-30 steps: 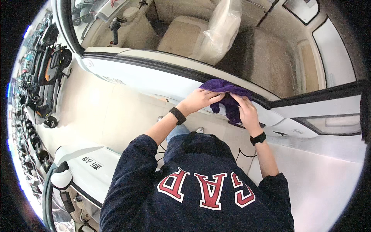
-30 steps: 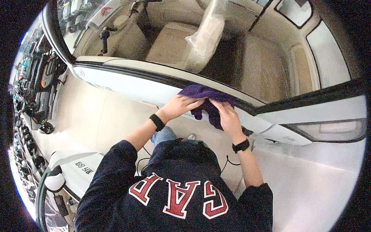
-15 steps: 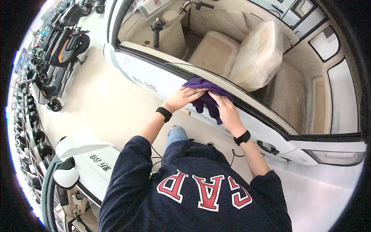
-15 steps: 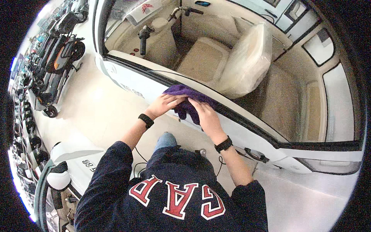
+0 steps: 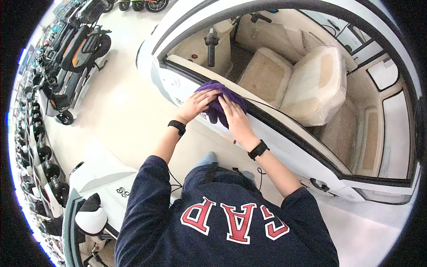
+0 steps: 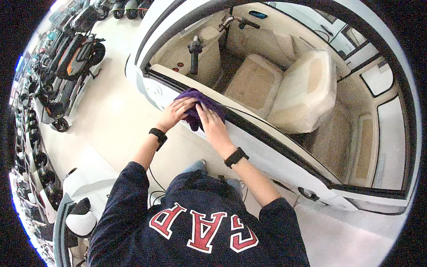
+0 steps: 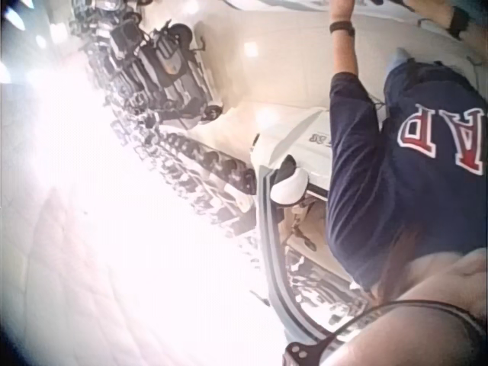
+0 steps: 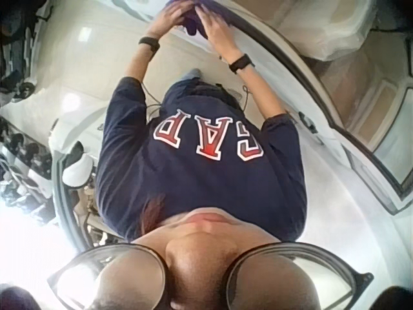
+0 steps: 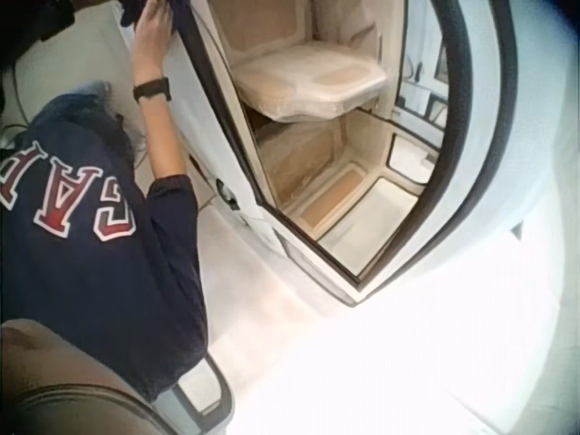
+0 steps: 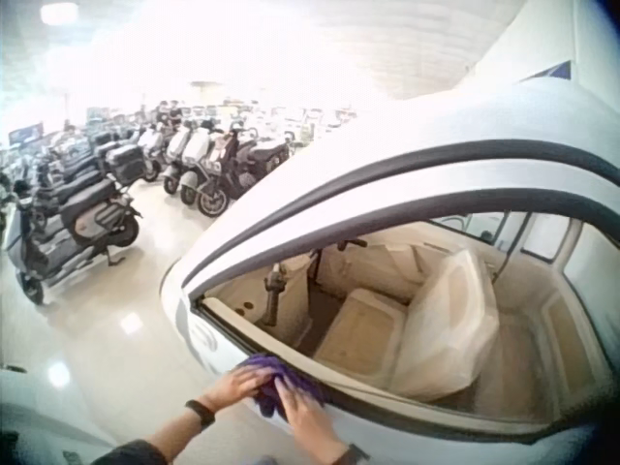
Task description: Cleaning the exterior surfaces of a white electric micro-car using a purple cloth.
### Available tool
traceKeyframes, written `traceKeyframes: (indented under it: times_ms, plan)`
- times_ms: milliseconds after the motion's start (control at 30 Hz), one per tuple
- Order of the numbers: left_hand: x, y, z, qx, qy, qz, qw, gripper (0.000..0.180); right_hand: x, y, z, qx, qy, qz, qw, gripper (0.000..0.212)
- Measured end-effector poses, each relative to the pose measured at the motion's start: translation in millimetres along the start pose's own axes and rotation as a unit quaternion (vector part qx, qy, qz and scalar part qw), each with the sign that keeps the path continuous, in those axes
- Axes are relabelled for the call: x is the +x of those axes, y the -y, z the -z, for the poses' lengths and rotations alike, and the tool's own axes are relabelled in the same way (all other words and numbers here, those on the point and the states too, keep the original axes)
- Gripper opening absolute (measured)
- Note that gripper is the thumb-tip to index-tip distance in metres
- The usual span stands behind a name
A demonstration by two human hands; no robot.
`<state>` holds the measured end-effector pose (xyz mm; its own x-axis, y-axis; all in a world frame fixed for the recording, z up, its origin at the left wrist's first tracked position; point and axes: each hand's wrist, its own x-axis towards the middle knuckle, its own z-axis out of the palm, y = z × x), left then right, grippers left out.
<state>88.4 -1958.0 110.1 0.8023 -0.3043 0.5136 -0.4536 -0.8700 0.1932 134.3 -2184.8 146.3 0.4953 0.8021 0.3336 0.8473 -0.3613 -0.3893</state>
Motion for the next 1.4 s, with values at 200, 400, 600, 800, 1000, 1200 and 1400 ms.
traceKeyframes:
  times_ms: [200, 400, 600, 800, 1000, 1200, 1400]
  plan:
    - [-14, 44, 20, -0.029, 0.008, 0.03, 0.999, 0.056, 44, 23, -17, 0.01, 0.023, -0.012, 1.0, 0.057]
    - [-22, 65, 39, -0.02, -0.032, 0.092, 0.995, 0.055, 85, 26, -41, -0.014, -0.002, 0.026, 1.0, 0.057]
    - [-27, 80, 50, -0.062, -0.069, 0.153, 0.984, 0.063, 130, 30, -62, 0.001, -0.041, 0.041, 0.998, 0.058]
    - [-6, 66, 58, -0.134, -0.109, 0.257, 0.951, 0.071, 161, 20, -66, 0.042, -0.06, 0.023, 0.997, 0.06]
    - [2, 41, 54, -0.106, -0.136, 0.283, 0.944, 0.06, 144, 18, -60, 0.072, -0.062, 0.026, 0.995, 0.06]
    - [6, 22, 39, -0.09, -0.154, 0.293, 0.939, 0.049, 119, 12, -56, 0.015, -0.098, 0.046, 0.994, 0.053]
    - [14, 13, 28, -0.045, -0.135, 0.262, 0.954, 0.046, 100, 20, -37, 0.031, -0.05, 0.003, 0.998, 0.054]
